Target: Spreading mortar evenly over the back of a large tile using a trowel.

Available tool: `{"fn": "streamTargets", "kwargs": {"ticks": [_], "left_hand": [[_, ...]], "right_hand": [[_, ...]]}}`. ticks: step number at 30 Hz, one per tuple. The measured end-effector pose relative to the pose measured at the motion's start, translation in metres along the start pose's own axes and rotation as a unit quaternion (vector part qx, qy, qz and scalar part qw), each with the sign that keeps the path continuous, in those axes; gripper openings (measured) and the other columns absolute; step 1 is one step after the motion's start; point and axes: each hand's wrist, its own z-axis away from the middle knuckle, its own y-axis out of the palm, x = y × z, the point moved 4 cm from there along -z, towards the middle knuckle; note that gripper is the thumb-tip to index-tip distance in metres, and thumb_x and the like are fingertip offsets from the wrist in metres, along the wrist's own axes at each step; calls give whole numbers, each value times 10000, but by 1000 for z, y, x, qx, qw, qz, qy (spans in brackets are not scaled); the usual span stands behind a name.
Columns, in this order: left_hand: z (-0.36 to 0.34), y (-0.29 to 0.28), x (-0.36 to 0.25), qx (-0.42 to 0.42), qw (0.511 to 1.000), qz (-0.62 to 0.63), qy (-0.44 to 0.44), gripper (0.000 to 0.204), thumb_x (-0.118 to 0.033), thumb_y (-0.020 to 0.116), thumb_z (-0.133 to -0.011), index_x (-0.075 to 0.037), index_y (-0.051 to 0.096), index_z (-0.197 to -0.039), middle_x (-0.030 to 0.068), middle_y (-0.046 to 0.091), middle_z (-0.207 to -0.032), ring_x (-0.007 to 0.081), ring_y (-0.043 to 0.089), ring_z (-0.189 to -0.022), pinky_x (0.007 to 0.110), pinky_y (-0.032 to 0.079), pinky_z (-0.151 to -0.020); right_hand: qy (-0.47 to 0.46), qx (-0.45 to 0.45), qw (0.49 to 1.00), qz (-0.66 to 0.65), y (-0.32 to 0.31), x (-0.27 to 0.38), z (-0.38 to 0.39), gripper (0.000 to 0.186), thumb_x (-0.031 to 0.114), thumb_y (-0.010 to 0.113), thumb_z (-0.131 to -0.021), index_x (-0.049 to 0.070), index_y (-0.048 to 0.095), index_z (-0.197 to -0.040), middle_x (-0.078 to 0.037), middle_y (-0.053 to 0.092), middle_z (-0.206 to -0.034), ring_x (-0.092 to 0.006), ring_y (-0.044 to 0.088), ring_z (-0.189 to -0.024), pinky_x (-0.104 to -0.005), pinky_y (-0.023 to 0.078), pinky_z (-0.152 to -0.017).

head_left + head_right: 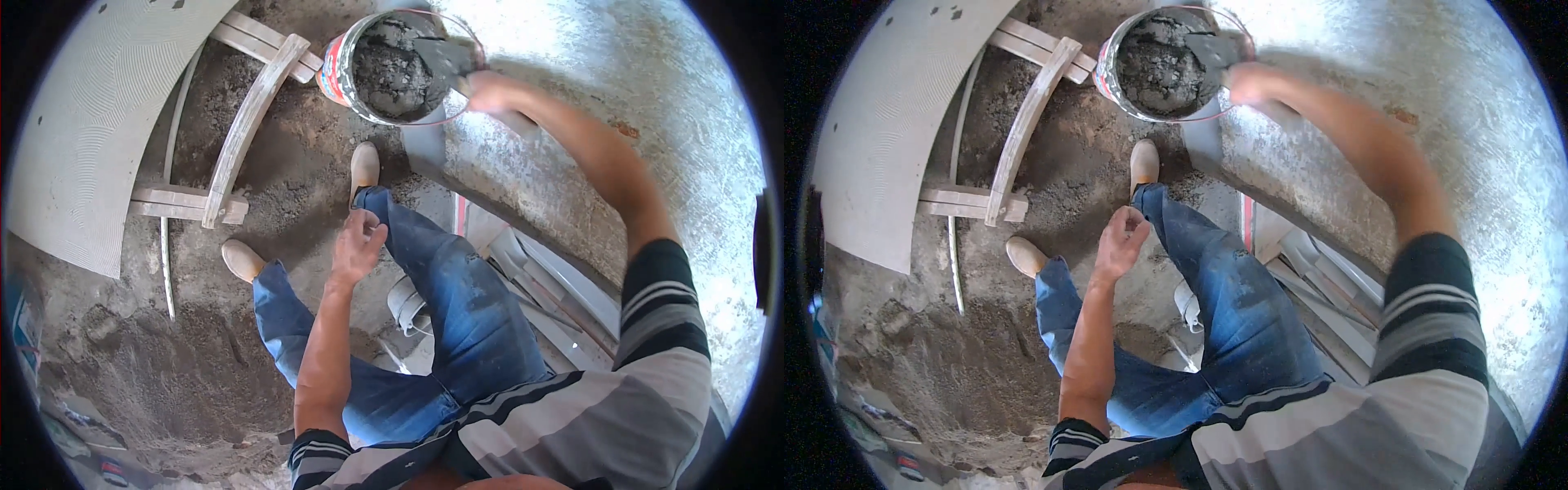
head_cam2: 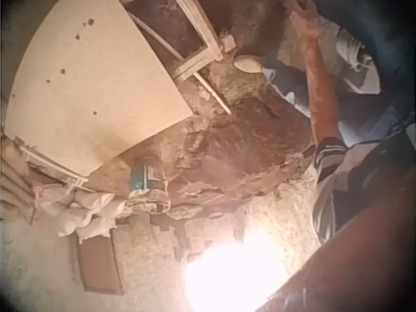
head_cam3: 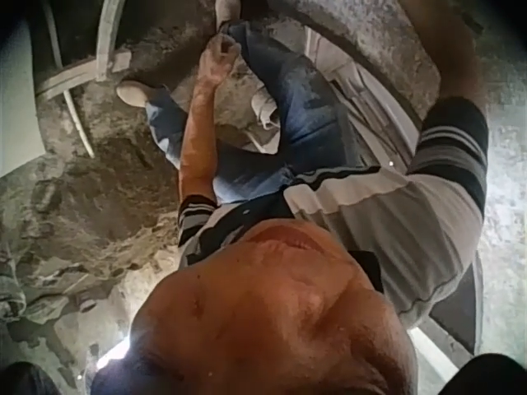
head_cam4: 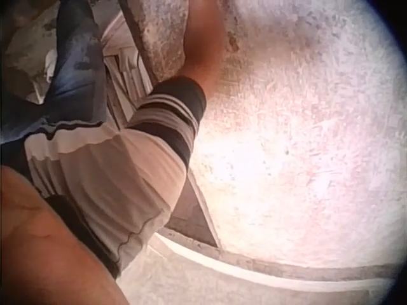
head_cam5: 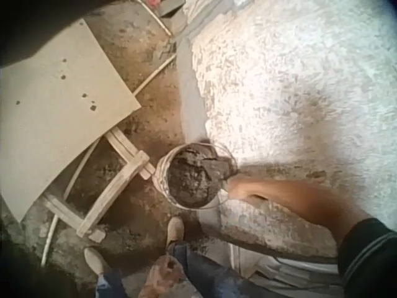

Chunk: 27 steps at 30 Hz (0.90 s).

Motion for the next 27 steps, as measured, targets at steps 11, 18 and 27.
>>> {"fn": "streamTargets", "kwargs": {"ticks": [11,18,27], "left_hand": [[-2,1,4,18,999,-33,-13,201,-187,604,-779,-35,513,-873,121,546,-832,248,550,-731,353,452,-680],[3,-6,3,7,1000,-4,-9,199,-186,612,-771,-30,520,-855,124,551,-796,248,558,-733,353,450,-673],[7,-17,14,-8,1000,-15,17,239,-235,594,-779,-23,515,-857,132,549,-813,258,558,-734,351,446,-674]], "right_hand": [[-15,-20,997,76,35,40,43,197,18,534,-688,-43,651,-835,-202,634,-899,-320,632,-815,-389,513,-698],[-107,21,969,222,32,49,69,158,23,555,-691,-14,648,-813,-177,635,-865,-289,629,-802,-375,517,-647],[-83,77,965,238,59,82,8,186,41,571,-688,-19,642,-849,-164,635,-930,-264,626,-838,-370,512,-678]]}}
